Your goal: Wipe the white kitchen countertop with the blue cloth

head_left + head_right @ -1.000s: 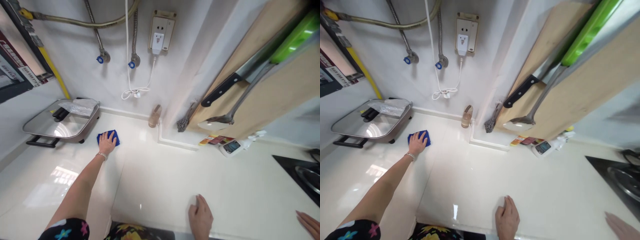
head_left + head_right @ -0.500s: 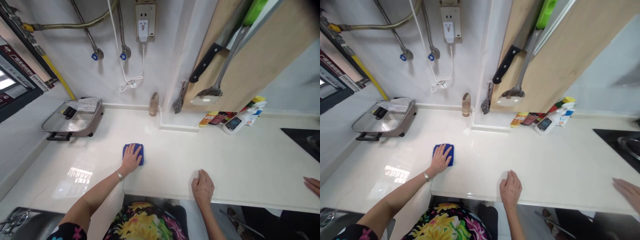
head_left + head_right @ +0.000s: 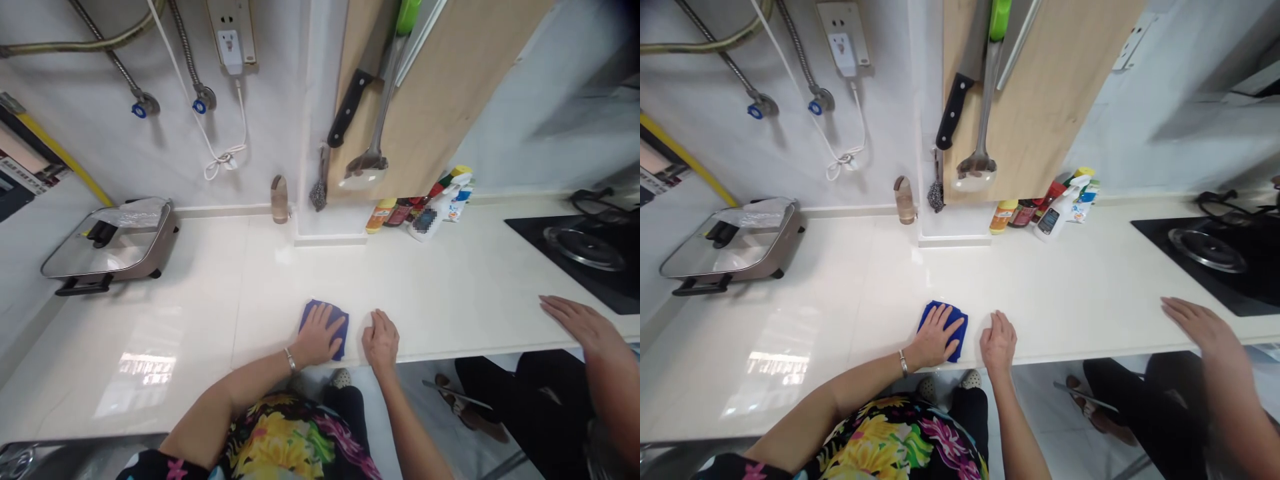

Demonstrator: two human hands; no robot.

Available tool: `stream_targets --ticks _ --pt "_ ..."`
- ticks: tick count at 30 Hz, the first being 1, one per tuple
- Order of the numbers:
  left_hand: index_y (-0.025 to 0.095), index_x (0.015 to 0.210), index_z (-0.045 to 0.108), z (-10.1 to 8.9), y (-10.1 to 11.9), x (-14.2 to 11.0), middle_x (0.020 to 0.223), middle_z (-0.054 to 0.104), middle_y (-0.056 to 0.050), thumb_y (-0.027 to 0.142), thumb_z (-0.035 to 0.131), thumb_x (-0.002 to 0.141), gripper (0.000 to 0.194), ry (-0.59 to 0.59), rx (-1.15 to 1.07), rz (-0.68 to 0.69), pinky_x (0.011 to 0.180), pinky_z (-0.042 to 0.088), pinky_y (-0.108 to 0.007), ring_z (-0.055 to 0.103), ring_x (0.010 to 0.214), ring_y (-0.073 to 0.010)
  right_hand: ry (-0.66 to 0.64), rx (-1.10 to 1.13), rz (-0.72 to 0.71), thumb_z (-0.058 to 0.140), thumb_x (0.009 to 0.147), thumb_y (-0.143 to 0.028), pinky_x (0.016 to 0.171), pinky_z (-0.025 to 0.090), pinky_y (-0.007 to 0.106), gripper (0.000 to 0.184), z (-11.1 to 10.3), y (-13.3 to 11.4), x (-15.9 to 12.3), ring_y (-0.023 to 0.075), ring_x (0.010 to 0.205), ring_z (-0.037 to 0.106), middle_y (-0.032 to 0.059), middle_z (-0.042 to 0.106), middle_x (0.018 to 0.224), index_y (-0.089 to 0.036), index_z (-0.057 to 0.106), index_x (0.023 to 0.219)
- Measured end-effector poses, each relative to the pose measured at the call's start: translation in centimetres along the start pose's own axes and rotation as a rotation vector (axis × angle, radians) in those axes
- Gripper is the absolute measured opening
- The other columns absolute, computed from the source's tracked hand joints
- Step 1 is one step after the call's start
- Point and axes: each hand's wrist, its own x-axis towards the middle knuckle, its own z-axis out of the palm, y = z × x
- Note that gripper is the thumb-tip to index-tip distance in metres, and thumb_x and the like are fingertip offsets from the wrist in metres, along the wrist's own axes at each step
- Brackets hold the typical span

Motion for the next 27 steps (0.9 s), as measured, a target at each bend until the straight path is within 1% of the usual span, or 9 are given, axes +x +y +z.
stream_targets --ticks 2,4,6,9,13,18,21,23,27 --pt "0.023 0.155 0.039 0.2 0.4 0.4 0.163 0.031 -0.017 0.049 0.046 0.099 0.062 0.003 -0.021 0.021 0.124 0.020 -0.057 0.023 0.153 -0.0365 -0.006 0.004 0.001 0.042 0.091 -0.015 0.111 0.043 0.050 0.042 0.0 0.2 0.0 0.0265 0.130 0.052 0.0145 0.060 0.137 -0.015 0.057 0.130" --pt "0.023 0.153 0.042 0.0 0.2 0.1 0.163 0.031 -0.017 0.048 0.049 0.098 0.061 -0.005 -0.041 0.047 0.124 0.020 -0.056 0.024 0.152 -0.0358 -0.016 0.003 0.001 0.042 0.091 -0.016 0.112 0.042 0.050 0.042 -0.1 0.4 -0.1 0.0263 0.131 0.051 0.0142 0.059 0.138 -0.016 0.057 0.131" --pt "0.024 0.152 0.045 -0.4 -0.5 -0.8 0.163 0.032 -0.015 0.047 0.052 0.097 0.060 -0.022 -0.060 0.079 0.124 0.021 -0.055 0.025 0.152 -0.0346 -0.027 0.000 -0.007 0.041 0.092 -0.017 0.112 0.042 0.050 0.043 -0.1 0.5 -0.2 0.0263 0.132 0.051 0.0149 0.059 0.139 -0.015 0.056 0.132" --pt "0.027 0.152 0.045 -1.9 -2.2 -3.1 0.163 0.033 -0.013 0.046 0.052 0.096 0.059 -0.043 -0.082 0.080 0.124 0.022 -0.056 0.026 0.152 -0.0330 -0.042 -0.010 -0.032 0.040 0.092 -0.018 0.113 0.042 0.050 0.043 -0.3 0.8 -0.2 0.0265 0.132 0.050 0.0161 0.059 0.138 -0.013 0.055 0.133" --pt "0.028 0.152 0.044 -4.7 -5.4 -7.5 0.164 0.032 -0.010 0.043 0.050 0.097 0.057 -0.075 -0.058 -0.015 0.124 0.022 -0.057 0.025 0.153 -0.0322 -0.054 -0.014 -0.038 0.039 0.091 -0.018 0.112 0.043 0.052 0.045 -0.4 0.9 -0.1 0.0272 0.133 0.050 0.0171 0.058 0.137 -0.013 0.056 0.133" --pt "0.029 0.154 0.041 -8.0 -10.1 -14.3 0.165 0.031 -0.009 0.043 0.043 0.100 0.056 -0.123 0.012 -0.096 0.125 0.019 -0.056 0.023 0.154 -0.0308 -0.067 -0.018 -0.033 0.038 0.091 -0.018 0.113 0.042 0.052 0.046 -0.6 1.0 -0.1 0.0277 0.133 0.050 0.0176 0.058 0.138 -0.013 0.056 0.133" --pt "0.031 0.155 0.039 -9.6 -12.7 -18.7 0.166 0.027 -0.006 0.044 0.041 0.101 0.056 -0.147 0.054 -0.168 0.126 0.017 -0.055 0.021 0.155 -0.0293 -0.072 -0.017 -0.042 0.038 0.091 -0.019 0.112 0.042 0.051 0.046 -0.8 1.0 -0.2 0.0277 0.132 0.050 0.0184 0.058 0.138 -0.011 0.056 0.133" --pt "0.031 0.155 0.041 -10.4 -14.5 -21.5 0.166 0.028 -0.005 0.045 0.040 0.100 0.057 -0.167 0.087 -0.241 0.126 0.017 -0.055 0.020 0.155 -0.0292 -0.074 -0.010 -0.045 0.038 0.092 -0.019 0.112 0.042 0.051 0.045 -1.0 1.0 -0.2 0.0280 0.132 0.050 0.0187 0.058 0.137 -0.010 0.057 0.132" --pt "0.029 0.150 0.048 -12.1 -17.9 -26.3 0.163 0.036 -0.005 0.047 0.039 0.096 0.058 -0.137 0.129 -0.402 0.125 0.021 -0.054 0.026 0.153 -0.0307 -0.086 0.009 -0.045 0.040 0.092 -0.018 0.112 0.043 0.054 0.045 -1.2 1.2 -0.3 0.0294 0.133 0.051 0.0194 0.058 0.138 -0.010 0.057 0.134"
